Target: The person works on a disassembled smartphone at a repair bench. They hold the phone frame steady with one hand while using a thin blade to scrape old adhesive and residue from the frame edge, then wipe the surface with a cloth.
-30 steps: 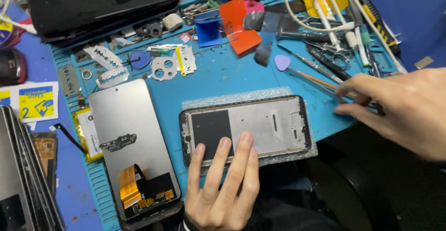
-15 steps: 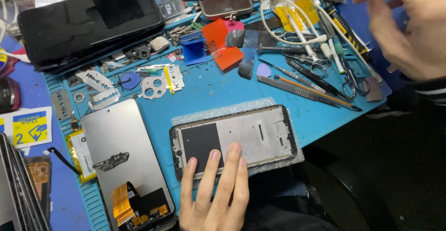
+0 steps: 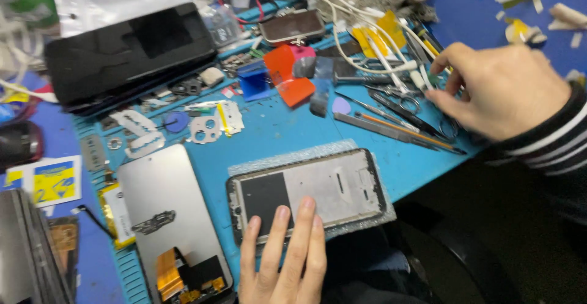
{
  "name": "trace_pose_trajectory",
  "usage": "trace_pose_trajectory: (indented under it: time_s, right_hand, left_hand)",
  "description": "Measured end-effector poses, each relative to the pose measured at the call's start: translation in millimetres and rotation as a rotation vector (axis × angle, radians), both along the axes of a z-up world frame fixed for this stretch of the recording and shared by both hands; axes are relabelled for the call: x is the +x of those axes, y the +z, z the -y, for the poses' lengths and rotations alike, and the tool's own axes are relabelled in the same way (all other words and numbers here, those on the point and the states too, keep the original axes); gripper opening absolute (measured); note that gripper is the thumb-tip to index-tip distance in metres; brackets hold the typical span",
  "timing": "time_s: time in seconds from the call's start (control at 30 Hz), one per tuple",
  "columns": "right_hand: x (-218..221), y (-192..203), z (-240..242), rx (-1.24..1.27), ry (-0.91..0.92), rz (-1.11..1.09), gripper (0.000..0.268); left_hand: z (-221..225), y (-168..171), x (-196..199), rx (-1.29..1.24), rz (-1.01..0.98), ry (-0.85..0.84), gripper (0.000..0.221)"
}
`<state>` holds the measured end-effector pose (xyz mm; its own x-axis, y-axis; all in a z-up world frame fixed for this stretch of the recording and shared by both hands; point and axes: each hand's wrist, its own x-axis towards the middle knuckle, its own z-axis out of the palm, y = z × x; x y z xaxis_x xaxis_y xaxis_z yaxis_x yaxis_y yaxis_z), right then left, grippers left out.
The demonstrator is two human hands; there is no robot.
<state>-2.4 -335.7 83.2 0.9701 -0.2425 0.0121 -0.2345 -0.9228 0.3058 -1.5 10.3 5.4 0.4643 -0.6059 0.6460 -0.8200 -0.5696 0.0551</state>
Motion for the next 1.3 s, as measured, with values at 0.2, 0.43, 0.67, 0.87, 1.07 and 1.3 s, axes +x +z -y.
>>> trace_pose_trajectory:
  time_s: [0.2,0.43,0.67,0.87,1.07,1.3]
  right_hand:
    - [-13,-63,49,0.103,-0.087,0.103,0.050]
    - [-18,-110,103,0.173,-0.105,0.186,0.045]
    - [-41,-138,128,0.458,-0.020,0.327,0.048]
    - [-33,-60,25,0.741,-0.140,0.287,0.051]
    - [-27,19,-106,0.894,0.297,0.232,0.022]
    - [-19,15,-104,0.806,0.466,0.184,0.012]
  left_hand:
    - [-4,-21,-5,-0.165,-0.002,0.024,0.012]
    - [-1,-45,-3,-0.236,0.005,0.008,0.016]
    - [-3,-36,-6,-0.239,-0.039,0.003,0.017]
    - [-4,-22,-6,-0.220,-0.050,0.015,0.017]
    - [16,14,-15,-0.290,-0.054,0.017,0.014]
    - [25,18,-17,-0.227,-0.001,-0.020,0.030]
